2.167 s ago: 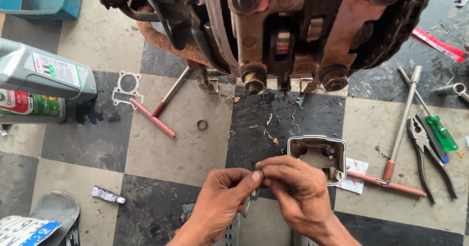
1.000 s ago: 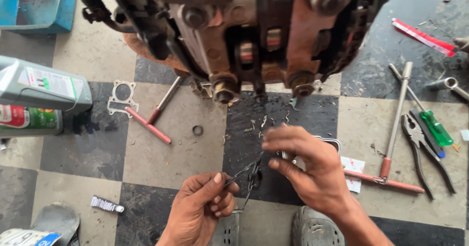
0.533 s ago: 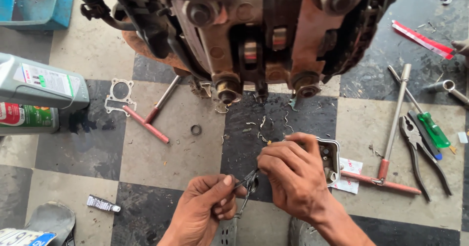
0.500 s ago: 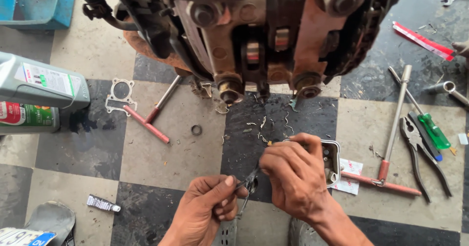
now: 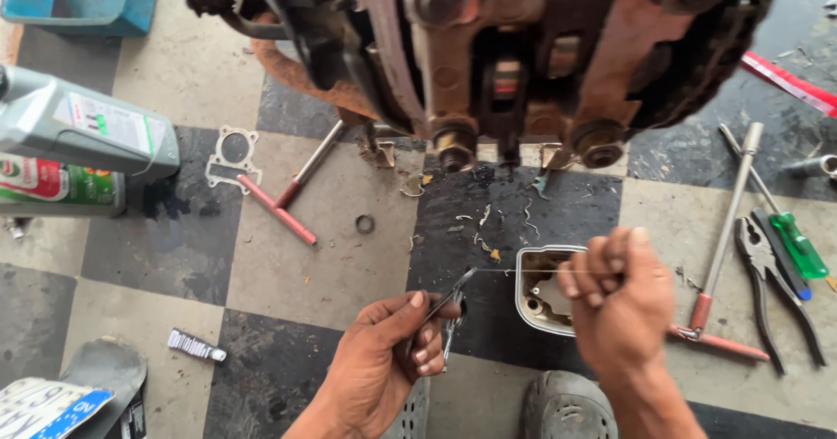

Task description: Cleaning and inspecting a gasket/seal removed from a motorcycle engine valve cover.

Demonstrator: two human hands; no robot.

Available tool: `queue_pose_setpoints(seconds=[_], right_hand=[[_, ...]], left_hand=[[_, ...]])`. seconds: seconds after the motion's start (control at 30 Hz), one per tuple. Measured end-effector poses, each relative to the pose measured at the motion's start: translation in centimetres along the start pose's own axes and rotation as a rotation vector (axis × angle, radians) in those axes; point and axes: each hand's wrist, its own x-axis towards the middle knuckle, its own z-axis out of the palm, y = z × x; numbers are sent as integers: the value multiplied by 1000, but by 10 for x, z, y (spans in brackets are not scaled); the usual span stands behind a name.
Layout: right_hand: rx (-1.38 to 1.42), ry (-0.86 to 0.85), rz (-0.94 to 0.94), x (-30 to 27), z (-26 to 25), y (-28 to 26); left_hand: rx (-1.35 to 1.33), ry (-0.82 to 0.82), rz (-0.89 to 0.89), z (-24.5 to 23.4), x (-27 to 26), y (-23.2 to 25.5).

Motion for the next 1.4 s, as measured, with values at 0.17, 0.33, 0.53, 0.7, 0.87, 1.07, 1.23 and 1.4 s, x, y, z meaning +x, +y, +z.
queue_pose_setpoints(seconds=[0.17,0.33,0.53,0.7,0.87,1.07,1.23,1.4], right_hand=[[133,171,2,19,-15,-23],[425,473,39,31,-36,-62],[896,140,34,45,-177,-67],[256,32,-75,21,-83,-55],[-983,-268,-196,4,16,-19],[-554,-500,134,6,25,45],[-499,-286,124,5,14,57],[-895,-489,-130,1,28,24]], left_hand=[[-5,21,18,-13,-4,10],[-112,2,78,-24,0,13],[-210,85,124,-18,-3,19],[-207,76,134,-11,-2,18],[-217,12,103,-8,4,8],[-211,-25,58,-13,2,4],[-223,-108,105,-28,2,7],[88,-169,-18,-12,-8,27]])
